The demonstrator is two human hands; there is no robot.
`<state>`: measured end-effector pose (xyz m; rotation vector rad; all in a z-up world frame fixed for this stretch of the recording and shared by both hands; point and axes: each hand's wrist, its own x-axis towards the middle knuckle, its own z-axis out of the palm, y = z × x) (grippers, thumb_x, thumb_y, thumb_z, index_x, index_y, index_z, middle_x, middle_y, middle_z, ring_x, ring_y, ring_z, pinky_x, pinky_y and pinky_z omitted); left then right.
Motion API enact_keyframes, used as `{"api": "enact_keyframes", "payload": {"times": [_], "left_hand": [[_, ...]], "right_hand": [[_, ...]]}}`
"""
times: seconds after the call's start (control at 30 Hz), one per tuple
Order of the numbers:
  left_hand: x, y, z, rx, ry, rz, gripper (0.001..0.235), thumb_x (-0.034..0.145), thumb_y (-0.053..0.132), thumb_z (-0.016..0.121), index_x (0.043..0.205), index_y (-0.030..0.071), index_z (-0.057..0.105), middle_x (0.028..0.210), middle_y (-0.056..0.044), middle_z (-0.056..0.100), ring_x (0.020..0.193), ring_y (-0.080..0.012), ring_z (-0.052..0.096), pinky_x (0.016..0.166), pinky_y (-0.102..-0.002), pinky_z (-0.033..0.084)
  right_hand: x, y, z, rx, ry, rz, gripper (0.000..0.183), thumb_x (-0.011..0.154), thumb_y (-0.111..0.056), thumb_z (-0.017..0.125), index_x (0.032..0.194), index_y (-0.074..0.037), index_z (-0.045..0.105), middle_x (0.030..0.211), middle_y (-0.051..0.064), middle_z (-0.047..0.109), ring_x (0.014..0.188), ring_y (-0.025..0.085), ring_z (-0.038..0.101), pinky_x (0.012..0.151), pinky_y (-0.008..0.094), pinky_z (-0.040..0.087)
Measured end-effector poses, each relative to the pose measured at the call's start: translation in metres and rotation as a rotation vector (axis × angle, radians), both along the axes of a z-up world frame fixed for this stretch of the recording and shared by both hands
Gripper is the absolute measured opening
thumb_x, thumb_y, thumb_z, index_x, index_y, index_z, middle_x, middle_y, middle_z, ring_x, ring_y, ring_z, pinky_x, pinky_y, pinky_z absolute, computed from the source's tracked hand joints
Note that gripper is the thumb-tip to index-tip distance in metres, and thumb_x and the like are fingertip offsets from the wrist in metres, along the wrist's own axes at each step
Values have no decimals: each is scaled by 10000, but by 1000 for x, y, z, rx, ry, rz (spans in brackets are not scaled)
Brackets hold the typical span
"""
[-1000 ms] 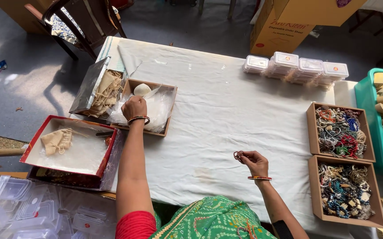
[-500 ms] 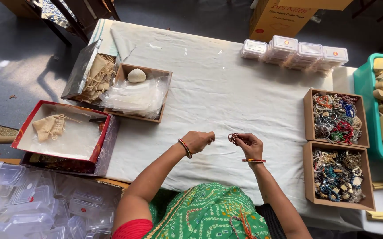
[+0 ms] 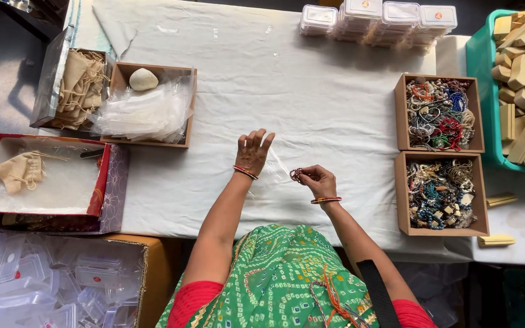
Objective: The person places small jewelry items into clear plastic bags, then transfers them into small beige cloth pouches. They tie the pouches closed and place them into clear plastic containers, stacking the finished containers on the table.
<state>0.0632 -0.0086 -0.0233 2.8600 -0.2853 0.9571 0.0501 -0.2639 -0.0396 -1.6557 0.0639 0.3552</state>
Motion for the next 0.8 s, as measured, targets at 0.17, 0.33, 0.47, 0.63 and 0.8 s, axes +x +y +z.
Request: {"api": "enact_keyframes", "payload": {"times": [0.17, 0.33, 0.47, 0.63, 0.8], "left_hand": [[-69, -15, -6, -245, 501, -61, 423, 831, 377, 797, 1104, 91, 646, 1117, -101, 612, 1044, -278, 575, 868, -451, 431], [-104, 0, -53, -75, 344, -185, 475, 717, 265, 739, 1139, 53, 693, 1221, -148, 673, 1157, -279, 631, 898, -411, 485], [-98, -3, -72, -125, 343, -159, 215, 986, 124, 643, 1185, 68, 702, 1156, -121, 734, 1137, -257, 692, 964, -386, 555], [-91, -11, -28, -444, 395, 4, 265, 884, 141, 648, 1128, 184, 743, 983, -64, 783, 986, -236, 744, 817, -424, 564], [-84, -7, -10, -845, 811, 145, 293, 883, 240, 731, 1171, 191, 717, 913, -31, 805, 856, -239, 763, 737, -374, 581]], "right_hand": [[-2, -15, -10, 6, 56, -28, 162, 872, -6, 766, 1024, 38, 730, 931, 130, 778, 814, 163, 757, 754, 291, 645], [-2, -9, -12, 48, 83, -10, 166, 876, -6, 762, 1031, 37, 725, 942, 130, 776, 824, 170, 758, 761, 300, 644], [-5, 12, -1, 31, 51, 148, 168, 881, -14, 754, 1040, 32, 727, 957, 125, 787, 852, 169, 771, 779, 307, 652], [-11, 38, 14, -171, -37, 478, 255, 862, -53, 760, 1116, -45, 738, 959, 97, 794, 869, 158, 784, 794, 307, 654], [-17, 53, 19, -594, -384, 571, 410, 806, -129, 775, 1212, -177, 741, 913, 94, 749, 799, 223, 743, 764, 358, 594]]}}
